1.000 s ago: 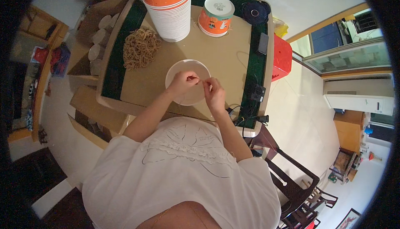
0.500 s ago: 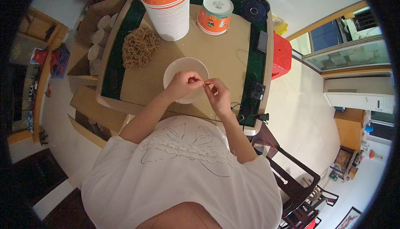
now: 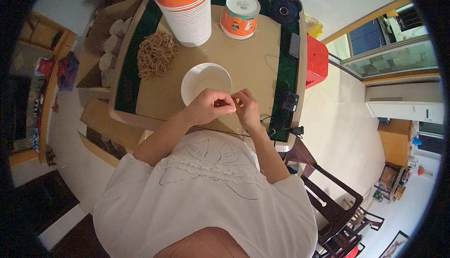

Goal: The person is placing bundles of dried noodles into paper cups and stacking the prepared cups at a workstation.

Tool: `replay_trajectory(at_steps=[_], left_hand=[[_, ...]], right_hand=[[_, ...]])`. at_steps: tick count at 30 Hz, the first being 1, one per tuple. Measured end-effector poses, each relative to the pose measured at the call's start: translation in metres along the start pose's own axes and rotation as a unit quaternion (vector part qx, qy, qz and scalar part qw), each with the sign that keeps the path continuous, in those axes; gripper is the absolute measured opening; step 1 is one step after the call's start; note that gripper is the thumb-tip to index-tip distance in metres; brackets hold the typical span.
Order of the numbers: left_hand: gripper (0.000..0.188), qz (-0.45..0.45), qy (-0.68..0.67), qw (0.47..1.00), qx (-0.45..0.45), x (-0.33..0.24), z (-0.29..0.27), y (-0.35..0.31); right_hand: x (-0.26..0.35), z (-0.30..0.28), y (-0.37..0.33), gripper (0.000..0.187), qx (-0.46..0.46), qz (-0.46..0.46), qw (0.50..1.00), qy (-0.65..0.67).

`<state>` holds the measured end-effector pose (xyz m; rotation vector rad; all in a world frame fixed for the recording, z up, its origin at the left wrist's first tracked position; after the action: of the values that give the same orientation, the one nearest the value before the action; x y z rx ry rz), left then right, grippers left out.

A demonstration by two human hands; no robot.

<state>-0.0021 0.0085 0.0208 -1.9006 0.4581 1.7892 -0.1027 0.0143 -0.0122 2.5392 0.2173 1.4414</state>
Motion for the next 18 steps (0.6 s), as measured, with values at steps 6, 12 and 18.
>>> replay_trajectory(at_steps=[6, 12, 18], left_hand=[[0.010, -0.020, -0.113, 0.992, -0.054, 0.003, -0.006, 0.003], [0.012, -0.003, -0.164, 0.984, -0.065, 0.005, -0.012, 0.016], [0.013, -0.060, -0.280, 0.949, -0.131, 0.014, -0.074, 0.023]], right_hand=[[-0.007, 0.011, 0.004, 0.021, 0.046, 0.019, 0.999, -0.015], [-0.028, 0.038, -0.001, 0.035, 0.011, 0.045, 0.999, -0.024], [-0.008, 0.026, 0.012, 0.018, 0.007, 0.043, 0.997, -0.064]])
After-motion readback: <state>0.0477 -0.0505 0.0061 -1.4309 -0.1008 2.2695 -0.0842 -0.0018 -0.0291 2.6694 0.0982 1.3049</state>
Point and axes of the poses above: each hand's wrist, its own y-axis towards the middle knuckle, its own z-axis out of the palm, x = y × z, the point moved 10 cm from there along y, towards the middle knuckle, and after that the axes turned 4 degrees about -x, right-handed, at the moved point
